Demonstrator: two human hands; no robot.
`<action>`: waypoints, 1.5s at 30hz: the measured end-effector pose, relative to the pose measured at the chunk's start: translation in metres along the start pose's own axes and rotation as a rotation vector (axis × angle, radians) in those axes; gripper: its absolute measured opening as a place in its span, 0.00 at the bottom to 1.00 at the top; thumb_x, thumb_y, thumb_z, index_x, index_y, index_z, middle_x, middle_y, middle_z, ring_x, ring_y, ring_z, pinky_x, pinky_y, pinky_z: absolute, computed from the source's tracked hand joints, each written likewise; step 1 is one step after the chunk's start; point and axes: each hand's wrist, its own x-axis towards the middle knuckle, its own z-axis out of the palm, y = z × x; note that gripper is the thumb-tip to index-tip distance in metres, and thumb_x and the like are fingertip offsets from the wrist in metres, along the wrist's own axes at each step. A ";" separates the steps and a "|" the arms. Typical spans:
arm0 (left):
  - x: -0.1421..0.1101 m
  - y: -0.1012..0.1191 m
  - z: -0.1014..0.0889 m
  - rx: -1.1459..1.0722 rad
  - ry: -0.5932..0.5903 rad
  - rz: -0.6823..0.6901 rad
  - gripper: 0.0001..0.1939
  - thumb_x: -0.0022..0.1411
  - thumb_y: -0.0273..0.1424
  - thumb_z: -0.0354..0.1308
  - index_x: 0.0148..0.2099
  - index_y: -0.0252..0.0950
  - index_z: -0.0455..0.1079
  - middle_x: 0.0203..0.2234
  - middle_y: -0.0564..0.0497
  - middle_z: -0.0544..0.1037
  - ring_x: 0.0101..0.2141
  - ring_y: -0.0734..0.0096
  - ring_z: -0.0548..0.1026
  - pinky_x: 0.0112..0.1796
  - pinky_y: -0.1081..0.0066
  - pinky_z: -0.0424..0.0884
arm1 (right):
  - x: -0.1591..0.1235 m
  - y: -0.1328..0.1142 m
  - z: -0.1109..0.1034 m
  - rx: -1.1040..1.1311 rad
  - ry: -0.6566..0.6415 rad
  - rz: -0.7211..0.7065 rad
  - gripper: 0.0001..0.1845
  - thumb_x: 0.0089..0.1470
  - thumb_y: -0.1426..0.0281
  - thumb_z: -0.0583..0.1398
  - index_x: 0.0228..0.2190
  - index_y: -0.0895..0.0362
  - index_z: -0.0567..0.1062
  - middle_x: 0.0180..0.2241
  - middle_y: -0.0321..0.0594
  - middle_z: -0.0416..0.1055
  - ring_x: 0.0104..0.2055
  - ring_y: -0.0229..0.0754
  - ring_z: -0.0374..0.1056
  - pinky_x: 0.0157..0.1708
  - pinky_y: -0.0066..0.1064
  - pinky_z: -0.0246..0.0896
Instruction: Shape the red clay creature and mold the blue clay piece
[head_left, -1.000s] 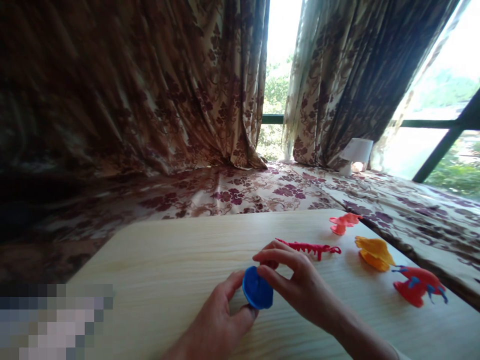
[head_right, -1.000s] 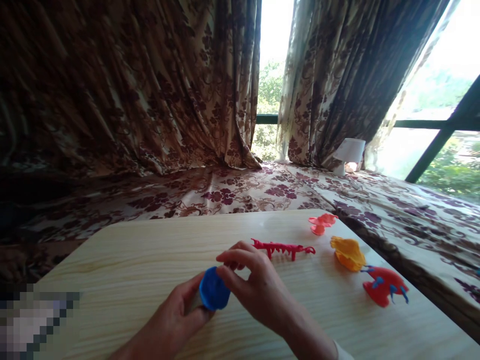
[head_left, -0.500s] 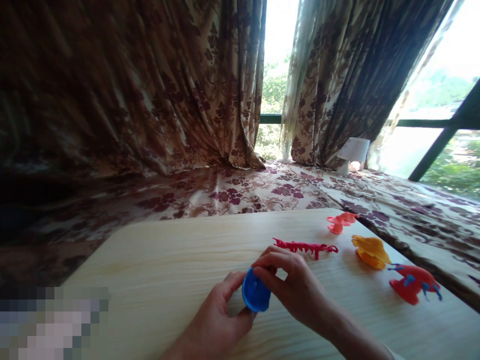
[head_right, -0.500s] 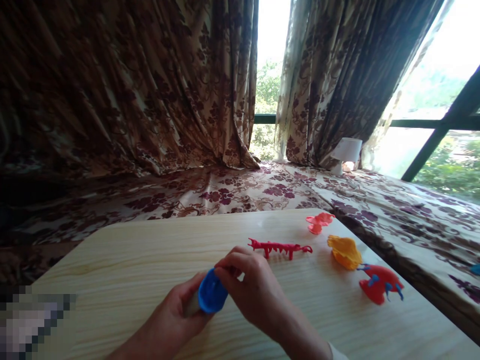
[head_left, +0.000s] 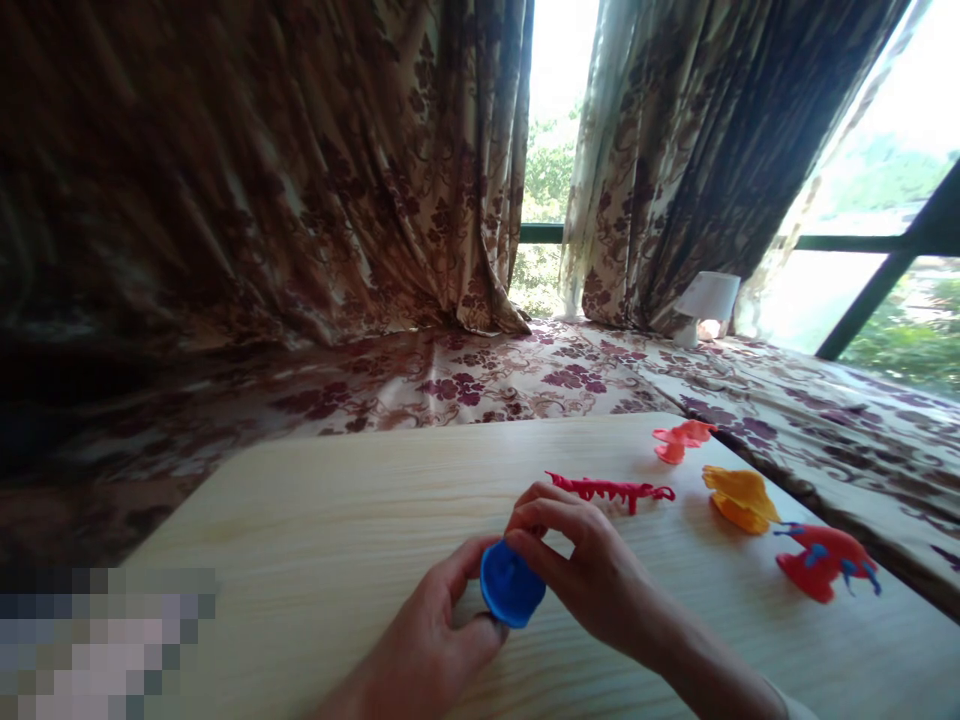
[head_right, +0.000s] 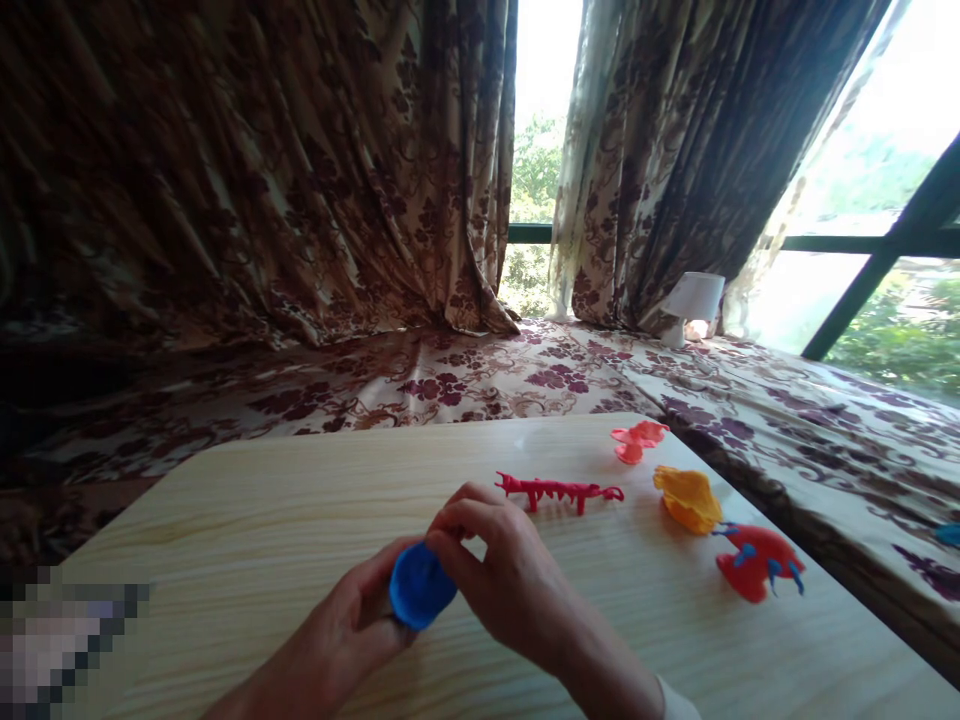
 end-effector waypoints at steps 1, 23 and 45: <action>0.000 0.000 -0.001 -0.018 0.001 0.003 0.21 0.52 0.24 0.55 0.51 0.36 0.69 0.44 0.48 0.77 0.45 0.60 0.70 0.49 0.64 0.64 | 0.000 0.000 -0.001 -0.004 0.002 0.001 0.09 0.57 0.73 0.58 0.25 0.58 0.73 0.29 0.37 0.68 0.30 0.36 0.66 0.29 0.26 0.60; 0.006 -0.011 0.005 0.117 0.130 0.087 0.18 0.56 0.27 0.59 0.50 0.38 0.69 0.46 0.49 0.77 0.44 0.62 0.73 0.47 0.68 0.66 | -0.001 0.006 0.003 -0.027 -0.001 0.039 0.07 0.54 0.74 0.60 0.26 0.59 0.76 0.26 0.37 0.70 0.28 0.36 0.67 0.28 0.25 0.59; 0.000 0.000 0.009 0.130 0.078 0.039 0.21 0.51 0.21 0.57 0.48 0.37 0.69 0.44 0.49 0.77 0.48 0.60 0.72 0.50 0.67 0.64 | 0.000 0.002 -0.001 0.017 -0.011 0.026 0.06 0.56 0.72 0.59 0.28 0.58 0.75 0.30 0.38 0.69 0.32 0.36 0.66 0.32 0.26 0.61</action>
